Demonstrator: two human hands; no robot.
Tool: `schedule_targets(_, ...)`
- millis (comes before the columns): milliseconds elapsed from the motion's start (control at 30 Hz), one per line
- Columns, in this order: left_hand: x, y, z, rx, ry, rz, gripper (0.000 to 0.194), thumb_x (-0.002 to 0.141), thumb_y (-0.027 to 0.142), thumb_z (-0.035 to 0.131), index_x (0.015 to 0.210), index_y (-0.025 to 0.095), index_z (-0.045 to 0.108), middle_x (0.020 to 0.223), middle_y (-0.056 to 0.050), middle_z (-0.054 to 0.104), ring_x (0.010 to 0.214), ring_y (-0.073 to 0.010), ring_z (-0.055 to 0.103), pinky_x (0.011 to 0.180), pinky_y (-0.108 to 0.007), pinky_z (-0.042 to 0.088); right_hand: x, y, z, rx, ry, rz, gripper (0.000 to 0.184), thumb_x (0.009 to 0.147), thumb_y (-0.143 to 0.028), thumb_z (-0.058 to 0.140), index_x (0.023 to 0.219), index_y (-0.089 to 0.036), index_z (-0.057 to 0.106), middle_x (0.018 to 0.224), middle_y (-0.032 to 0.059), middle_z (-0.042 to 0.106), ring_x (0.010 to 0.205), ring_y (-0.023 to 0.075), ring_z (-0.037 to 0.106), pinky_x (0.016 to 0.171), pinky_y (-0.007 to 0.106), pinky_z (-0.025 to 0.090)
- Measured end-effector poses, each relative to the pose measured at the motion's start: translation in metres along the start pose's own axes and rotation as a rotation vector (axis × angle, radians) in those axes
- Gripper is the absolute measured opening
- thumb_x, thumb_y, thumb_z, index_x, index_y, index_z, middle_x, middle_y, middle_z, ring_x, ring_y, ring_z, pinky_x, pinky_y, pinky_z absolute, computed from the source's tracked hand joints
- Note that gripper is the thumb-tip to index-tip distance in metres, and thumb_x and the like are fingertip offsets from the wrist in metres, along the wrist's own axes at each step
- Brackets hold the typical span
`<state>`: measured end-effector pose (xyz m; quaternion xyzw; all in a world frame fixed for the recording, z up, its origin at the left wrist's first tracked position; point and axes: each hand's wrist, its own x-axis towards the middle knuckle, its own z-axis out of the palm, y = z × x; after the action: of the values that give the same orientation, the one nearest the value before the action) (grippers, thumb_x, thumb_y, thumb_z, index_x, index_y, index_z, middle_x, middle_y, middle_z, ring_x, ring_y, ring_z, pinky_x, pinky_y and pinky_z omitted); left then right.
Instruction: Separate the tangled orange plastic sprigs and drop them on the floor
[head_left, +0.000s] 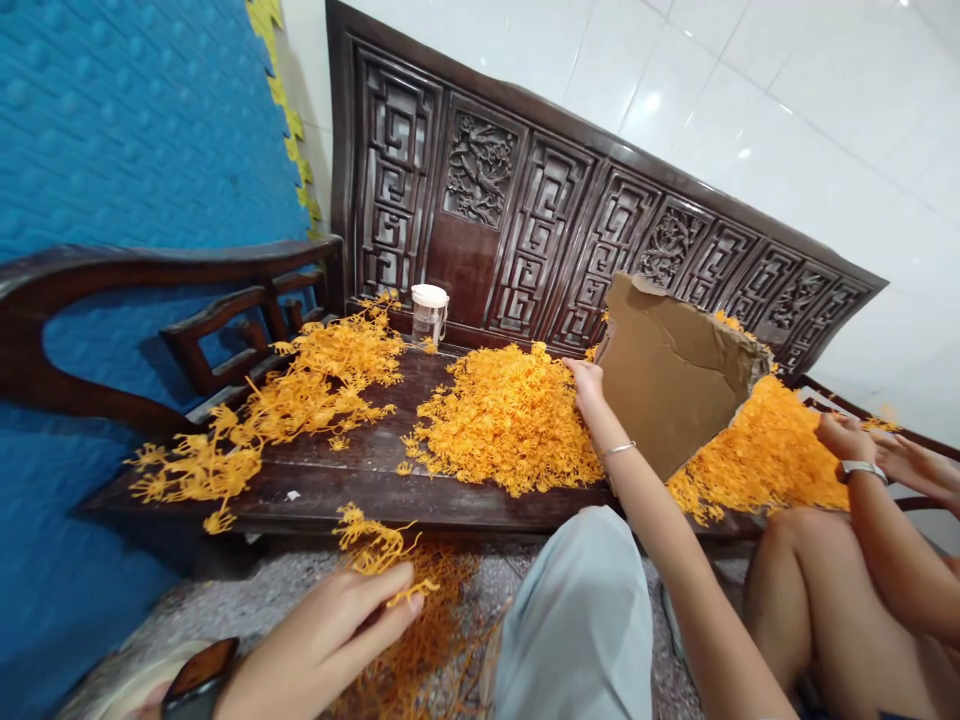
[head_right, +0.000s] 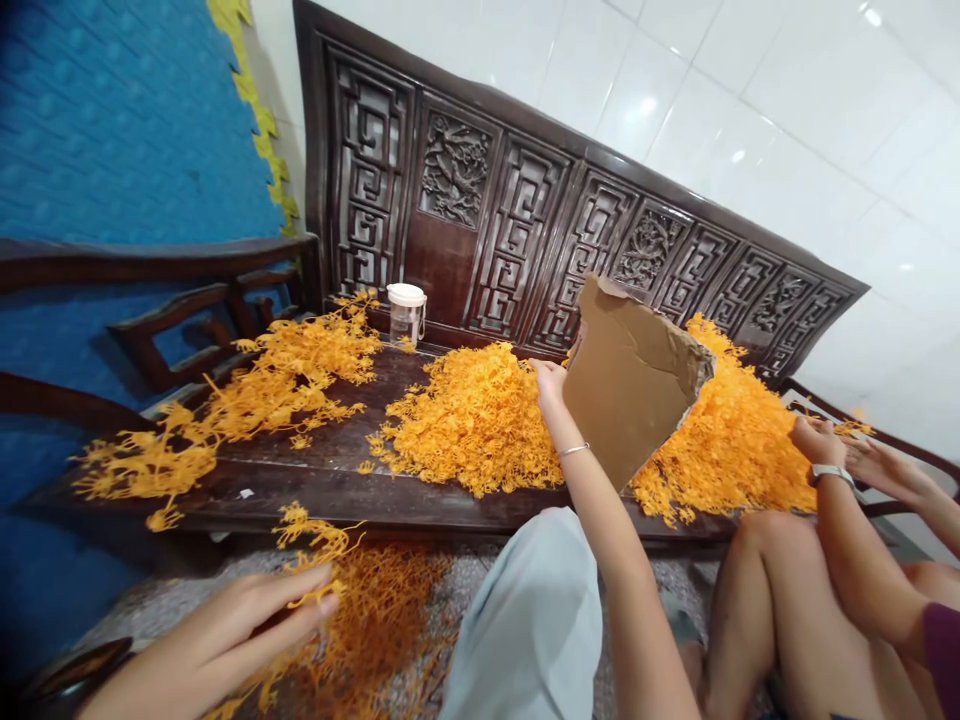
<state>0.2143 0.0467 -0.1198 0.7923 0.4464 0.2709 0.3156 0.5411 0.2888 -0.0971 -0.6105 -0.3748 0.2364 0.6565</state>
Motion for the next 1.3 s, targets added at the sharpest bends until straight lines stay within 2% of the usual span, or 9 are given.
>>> schedule_targets(333, 0.012, 0.009, -0.011, -0.109, -0.009, -0.082, 0.029, 0.074, 0.045, 0.045, 0.056, 0.024, 0.054, 0.055, 0.002, 0.054, 0.055, -0.0171, 0.051, 0.053, -0.023, 0.038, -0.01, -0.005, 0.004, -0.095, -0.06, 0.003, 0.014, 0.05, -0.024, 0.066, 0.053, -0.012, 0.059, 0.054, 0.0005, 0.059, 0.059, 0.012, 0.054, 0.06, 0.023, 0.04)
schedule_targets(533, 0.019, -0.008, -0.009, -0.361, -0.041, -0.182, 0.021, 0.077, 0.037, 0.04, 0.067, 0.022, 0.05, 0.061, 0.003, 0.05, 0.058, -0.0149, 0.046, 0.056, -0.023, 0.039, -0.011, -0.016, 0.002, -0.163, -0.031, -0.06, 0.011, 0.059, -0.022, 0.06, 0.06, -0.011, 0.062, 0.063, 0.0029, 0.06, 0.067, 0.0141, 0.054, 0.064, 0.025, 0.041)
schedule_targets(600, 0.024, -0.012, -0.011, -0.522, -0.046, -0.185, 0.016, 0.077, 0.031, 0.039, 0.068, 0.022, 0.049, 0.057, 0.004, 0.045, 0.054, -0.0133, 0.042, 0.053, -0.023, 0.036, -0.023, -0.026, -0.001, -0.171, 0.027, -0.179, 0.014, 0.063, -0.023, 0.057, 0.07, -0.012, 0.063, 0.076, 0.0038, 0.06, 0.077, 0.0143, 0.053, 0.071, 0.026, 0.04)
schedule_targets(667, 0.027, -0.013, -0.016, -0.674, -0.017, -0.208, 0.011, 0.074, 0.026, 0.039, 0.069, 0.021, 0.048, 0.056, 0.005, 0.044, 0.053, -0.0128, 0.04, 0.052, -0.023, 0.034, -0.048, -0.039, -0.006, -0.175, 0.054, -0.429, 0.016, 0.069, -0.026, 0.054, 0.078, -0.015, 0.063, 0.087, 0.004, 0.058, 0.086, 0.0141, 0.05, 0.076, 0.026, 0.039)
schedule_targets(700, 0.029, -0.011, -0.02, -0.729, 0.006, -0.225, 0.01, 0.073, 0.025, 0.04, 0.069, 0.02, 0.048, 0.056, 0.004, 0.044, 0.053, -0.0127, 0.04, 0.051, -0.024, 0.033, -0.065, -0.047, -0.009, -0.179, 0.017, -0.587, 0.017, 0.072, -0.028, 0.053, 0.078, -0.015, 0.062, 0.087, 0.0043, 0.057, 0.086, 0.0142, 0.05, 0.077, 0.027, 0.039)
schedule_targets(767, 0.03, -0.006, -0.027, -0.783, 0.054, -0.255, 0.01, 0.074, 0.025, 0.041, 0.069, 0.02, 0.048, 0.058, 0.004, 0.045, 0.055, -0.0128, 0.04, 0.052, -0.025, 0.032, -0.106, -0.061, -0.014, -0.172, -0.208, -0.728, 0.016, 0.077, -0.028, 0.051, 0.079, -0.016, 0.061, 0.082, 0.0034, 0.057, 0.08, 0.0132, 0.05, 0.074, 0.027, 0.039)
schedule_targets(933, 0.028, 0.005, -0.035, -0.837, 0.051, -0.286, 0.009, 0.077, 0.026, 0.048, 0.076, 0.018, 0.05, 0.069, 0.0, 0.056, 0.061, -0.0135, 0.048, 0.057, -0.026, 0.036, -0.193, -0.072, -0.021, -0.287, -1.028, -0.661, 0.017, 0.08, -0.031, 0.052, 0.074, -0.017, 0.059, 0.071, 0.0006, 0.056, 0.067, 0.0101, 0.051, 0.065, 0.023, 0.04)
schedule_targets(1000, 0.028, 0.007, -0.035, -0.867, 0.046, -0.285, 0.009, 0.078, 0.026, 0.051, 0.08, 0.017, 0.052, 0.079, -0.003, 0.061, 0.067, -0.014, 0.052, 0.062, -0.026, 0.04, -0.21, -0.066, -0.019, -0.369, -1.209, -0.648, 0.02, 0.08, -0.035, 0.052, 0.074, -0.017, 0.059, 0.071, 0.001, 0.056, 0.069, 0.0104, 0.051, 0.066, 0.024, 0.041)
schedule_targets(1300, 0.023, 0.002, -0.028, -0.927, 0.129, -0.212, 0.015, 0.079, 0.029, 0.056, 0.091, 0.021, 0.055, 0.099, -0.004, 0.064, 0.1, -0.0198, 0.056, 0.087, -0.03, 0.043, -0.245, -0.043, 0.0, -0.476, -1.189, -0.639, 0.035, 0.068, -0.051, 0.06, 0.074, -0.016, 0.056, 0.067, -0.0001, 0.054, 0.06, 0.0094, 0.048, 0.056, 0.021, 0.038)
